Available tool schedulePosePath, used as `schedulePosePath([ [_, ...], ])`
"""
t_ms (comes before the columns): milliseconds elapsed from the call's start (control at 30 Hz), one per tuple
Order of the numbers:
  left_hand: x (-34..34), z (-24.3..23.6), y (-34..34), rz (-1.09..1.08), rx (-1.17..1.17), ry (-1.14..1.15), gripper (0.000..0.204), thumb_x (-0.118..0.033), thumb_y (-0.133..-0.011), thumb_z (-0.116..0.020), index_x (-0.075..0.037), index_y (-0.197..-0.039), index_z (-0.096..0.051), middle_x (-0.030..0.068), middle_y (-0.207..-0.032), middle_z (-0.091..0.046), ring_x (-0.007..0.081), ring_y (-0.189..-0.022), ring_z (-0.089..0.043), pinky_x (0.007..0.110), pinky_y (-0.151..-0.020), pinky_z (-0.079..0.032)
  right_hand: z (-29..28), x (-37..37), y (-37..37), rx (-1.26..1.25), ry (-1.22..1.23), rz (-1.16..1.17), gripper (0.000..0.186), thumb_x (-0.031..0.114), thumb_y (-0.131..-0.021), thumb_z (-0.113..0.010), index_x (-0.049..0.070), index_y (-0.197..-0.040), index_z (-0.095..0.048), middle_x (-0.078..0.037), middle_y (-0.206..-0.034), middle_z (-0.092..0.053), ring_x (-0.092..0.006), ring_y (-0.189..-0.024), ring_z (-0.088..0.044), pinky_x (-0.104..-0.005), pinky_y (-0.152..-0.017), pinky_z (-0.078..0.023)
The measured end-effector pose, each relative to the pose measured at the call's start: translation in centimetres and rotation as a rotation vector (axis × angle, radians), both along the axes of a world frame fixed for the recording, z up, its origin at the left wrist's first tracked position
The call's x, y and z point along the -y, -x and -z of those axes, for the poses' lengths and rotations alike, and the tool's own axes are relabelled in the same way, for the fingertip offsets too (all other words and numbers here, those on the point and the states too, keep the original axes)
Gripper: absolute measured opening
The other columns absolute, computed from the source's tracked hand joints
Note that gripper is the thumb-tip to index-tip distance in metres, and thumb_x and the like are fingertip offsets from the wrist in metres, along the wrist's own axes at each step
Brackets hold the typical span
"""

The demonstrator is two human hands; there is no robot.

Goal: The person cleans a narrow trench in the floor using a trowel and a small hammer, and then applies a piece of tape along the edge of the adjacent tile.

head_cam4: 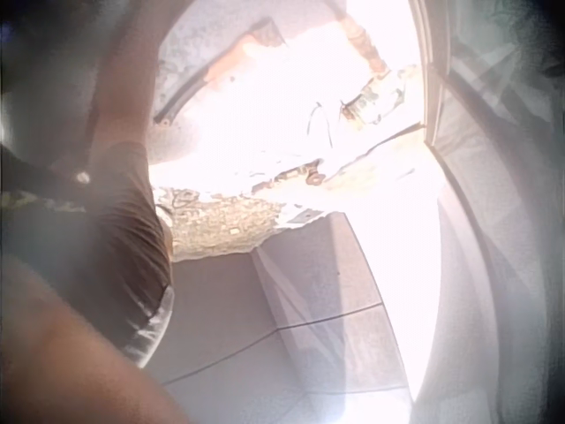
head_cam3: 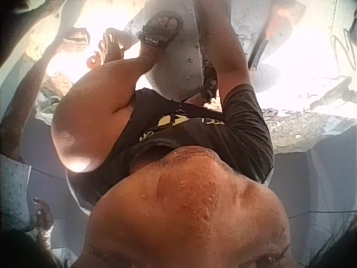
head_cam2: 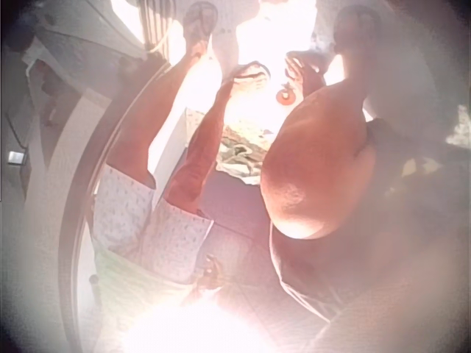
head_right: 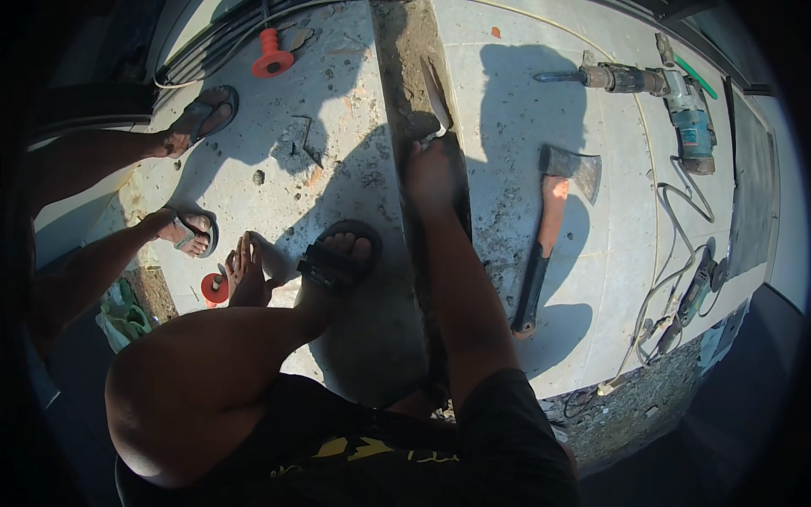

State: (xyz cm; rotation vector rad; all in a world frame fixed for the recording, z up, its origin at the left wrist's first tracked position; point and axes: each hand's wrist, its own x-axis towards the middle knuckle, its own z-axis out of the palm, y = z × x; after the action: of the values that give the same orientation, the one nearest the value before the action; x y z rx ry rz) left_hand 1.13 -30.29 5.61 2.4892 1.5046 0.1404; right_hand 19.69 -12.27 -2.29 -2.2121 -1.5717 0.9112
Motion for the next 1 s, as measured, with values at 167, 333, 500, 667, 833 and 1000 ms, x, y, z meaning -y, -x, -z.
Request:
schedulePosePath([
  [167, 0.9, -0.3, 0.8, -0.027, -0.007, 0.01, 0.051, -0.013, -0.089, -0.053, -0.011, -0.14, -0.05, 0.0205, -0.132, -0.057, 0.0396, -0.124, -0.056, 0.054, -0.107, -0.043, -5.9, 0.2, 1.2, -0.156, -0.09, 0.078, 0.053, 0.045, -0.103, -0.045, -0.007, -0.113, -0.052, -0.036, -0.099, -0.066, -0.0508, -0.097, -0.065, -0.0588, -0.084, -0.051],
  [333, 1.1, -0.1, 0.9, -0.023, -0.002, 0.009, 0.051, -0.013, -0.09, -0.053, -0.011, -0.141, -0.05, 0.0205, -0.132, -0.056, 0.0397, -0.124, -0.055, 0.054, -0.108, -0.042, -2.0, 1.6, 0.7, -0.076, 0.107, -0.05, 0.056, 0.045, -0.105, -0.041, -0.009, -0.108, -0.056, -0.036, -0.099, -0.066, -0.0535, -0.096, -0.064, -0.0575, -0.083, -0.051],
  [500, 0.4, -0.2, 0.4, -0.015, 0.02, -0.001, 0.052, -0.013, -0.09, -0.053, -0.011, -0.141, -0.049, 0.0206, -0.133, -0.056, 0.0398, -0.125, -0.055, 0.054, -0.108, -0.042, -1.3, 2.0, 0.1, -0.067, 0.142, 0.042, 0.059, 0.044, -0.106, -0.037, -0.006, -0.1, -0.066, -0.031, -0.094, -0.069, -0.0465, -0.092, -0.068, -0.0545, -0.084, -0.053],
  [667, 0.9, 0.0, 0.7, -0.021, 0.024, 0.002, 0.052, -0.013, -0.09, -0.053, -0.011, -0.142, -0.049, 0.0206, -0.134, -0.056, 0.04, -0.125, -0.054, 0.054, -0.108, -0.041, -1.2, 4.4, -0.3, -0.232, 0.237, -0.004, 0.061, 0.044, -0.106, -0.035, -0.009, -0.097, -0.065, -0.034, -0.093, -0.068, -0.0518, -0.092, -0.066, -0.0561, -0.083, -0.052],
  [833, 1.1, -0.1, 1.1, -0.029, 0.017, 0.002, 0.052, -0.014, -0.09, -0.053, -0.011, -0.142, -0.049, 0.0207, -0.134, -0.055, 0.0401, -0.126, -0.054, 0.055, -0.109, -0.041, -3.8, 10.7, -2.8, -0.143, 0.25, -0.265, 0.054, 0.038, -0.107, -0.034, -0.003, -0.096, -0.067, -0.034, -0.094, -0.067, -0.0499, -0.094, -0.066, -0.0553, -0.084, -0.052],
  [1000, 1.2, -0.3, 1.3, -0.032, 0.022, 0.015, 0.053, -0.014, -0.09, -0.053, -0.011, -0.143, -0.049, 0.0207, -0.135, -0.055, 0.0402, -0.126, -0.054, 0.055, -0.109, -0.041, -7.1, 5.0, -2.9, -0.076, 0.06, -0.206, 0.045, 0.033, -0.1, -0.048, -0.012, -0.103, -0.056, -0.037, -0.093, -0.066, -0.0517, -0.095, -0.065, -0.0549, -0.083, -0.053],
])
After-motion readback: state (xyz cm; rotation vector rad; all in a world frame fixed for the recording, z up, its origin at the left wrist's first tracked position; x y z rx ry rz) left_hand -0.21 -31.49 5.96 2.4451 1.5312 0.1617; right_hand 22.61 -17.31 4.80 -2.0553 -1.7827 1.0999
